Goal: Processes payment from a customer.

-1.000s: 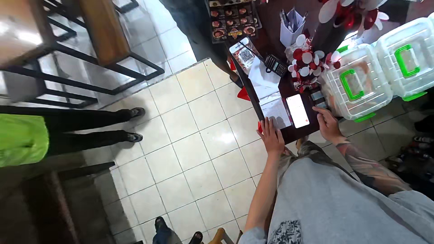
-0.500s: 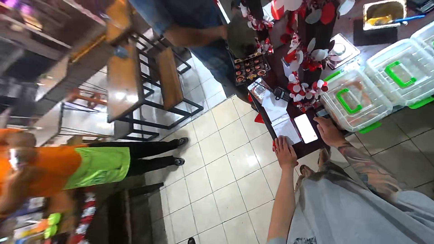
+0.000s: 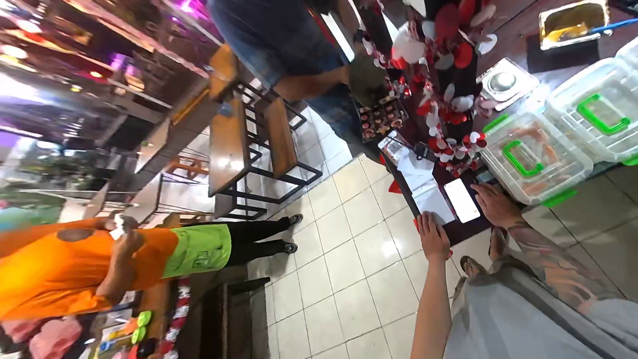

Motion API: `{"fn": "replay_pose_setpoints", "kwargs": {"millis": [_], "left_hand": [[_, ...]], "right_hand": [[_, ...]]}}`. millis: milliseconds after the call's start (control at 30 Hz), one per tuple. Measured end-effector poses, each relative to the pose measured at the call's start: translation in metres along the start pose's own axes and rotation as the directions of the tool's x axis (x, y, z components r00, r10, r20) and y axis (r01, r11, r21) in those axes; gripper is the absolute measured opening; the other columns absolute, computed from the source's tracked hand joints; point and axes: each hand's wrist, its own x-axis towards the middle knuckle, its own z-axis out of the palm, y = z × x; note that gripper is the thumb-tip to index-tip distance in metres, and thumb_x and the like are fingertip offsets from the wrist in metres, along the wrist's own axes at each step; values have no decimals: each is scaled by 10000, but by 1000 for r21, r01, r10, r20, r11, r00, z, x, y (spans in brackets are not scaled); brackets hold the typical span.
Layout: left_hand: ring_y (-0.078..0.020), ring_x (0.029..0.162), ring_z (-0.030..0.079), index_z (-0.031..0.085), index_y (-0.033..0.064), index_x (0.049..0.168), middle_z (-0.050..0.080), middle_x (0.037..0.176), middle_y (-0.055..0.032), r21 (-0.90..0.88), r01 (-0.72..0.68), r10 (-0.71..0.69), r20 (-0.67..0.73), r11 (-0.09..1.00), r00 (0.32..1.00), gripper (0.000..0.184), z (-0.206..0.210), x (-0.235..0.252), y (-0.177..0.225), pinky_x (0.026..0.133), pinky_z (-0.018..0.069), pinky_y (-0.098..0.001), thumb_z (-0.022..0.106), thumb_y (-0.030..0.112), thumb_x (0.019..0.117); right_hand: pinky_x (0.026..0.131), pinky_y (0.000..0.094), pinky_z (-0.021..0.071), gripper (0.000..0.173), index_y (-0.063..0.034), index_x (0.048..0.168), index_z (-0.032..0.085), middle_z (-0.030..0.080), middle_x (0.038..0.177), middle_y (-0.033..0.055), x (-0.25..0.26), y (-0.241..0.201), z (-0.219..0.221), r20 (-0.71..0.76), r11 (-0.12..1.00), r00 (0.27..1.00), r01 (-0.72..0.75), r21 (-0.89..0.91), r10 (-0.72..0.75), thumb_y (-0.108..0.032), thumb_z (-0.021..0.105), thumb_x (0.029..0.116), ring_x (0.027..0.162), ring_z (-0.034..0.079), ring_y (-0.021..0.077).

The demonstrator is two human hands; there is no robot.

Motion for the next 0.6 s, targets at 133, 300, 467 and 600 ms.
{"fn": "replay_pose_setpoints", "kwargs": {"millis": [133, 300, 467, 600], "left_hand": [[-338, 1519, 311, 554, 52, 1455, 446, 1578, -143, 7, 32, -32, 1, 999, 999, 515, -4, -1, 5, 1240, 297, -476, 431, 251, 996], [-315, 1516, 327, 552, 64, 1465, 453, 1580, -120, 11, 68, -67, -7, 998, 998, 516, -11, 2, 13, 1238, 302, -470, 462, 237, 988], [-292, 1514, 336, 565, 89, 1461, 463, 1577, -94, -8, 68, -68, -46, 998, 997, 496, -7, 1, 12, 1236, 309, -451, 455, 245, 1003], [-274, 1515, 337, 563, 99, 1466, 470, 1573, -85, -9, 70, -70, -52, 998, 996, 507, -4, 0, 11, 1236, 310, -439, 454, 249, 995]], "right_hand": [[1196, 478, 384, 502, -202, 1534, 477, 505, 1551, 88, 0, 3, 6, -31, 1000, 1000, -1, -19, 1, -379, 287, 1104, 1461, 447, 262], [1182, 509, 401, 487, -143, 1508, 513, 515, 1536, 135, 2, -1, 3, -90, 998, 994, 66, -13, -66, -315, 315, 1098, 1439, 474, 312], [1179, 532, 388, 509, -125, 1501, 522, 519, 1525, 166, 5, 10, 13, -131, 994, 985, 110, -25, -113, -333, 305, 1089, 1440, 466, 347], [1187, 507, 385, 503, -127, 1491, 535, 523, 1523, 161, 5, 14, 18, -152, 991, 980, 123, -45, -128, -329, 309, 1090, 1442, 465, 336]]}}
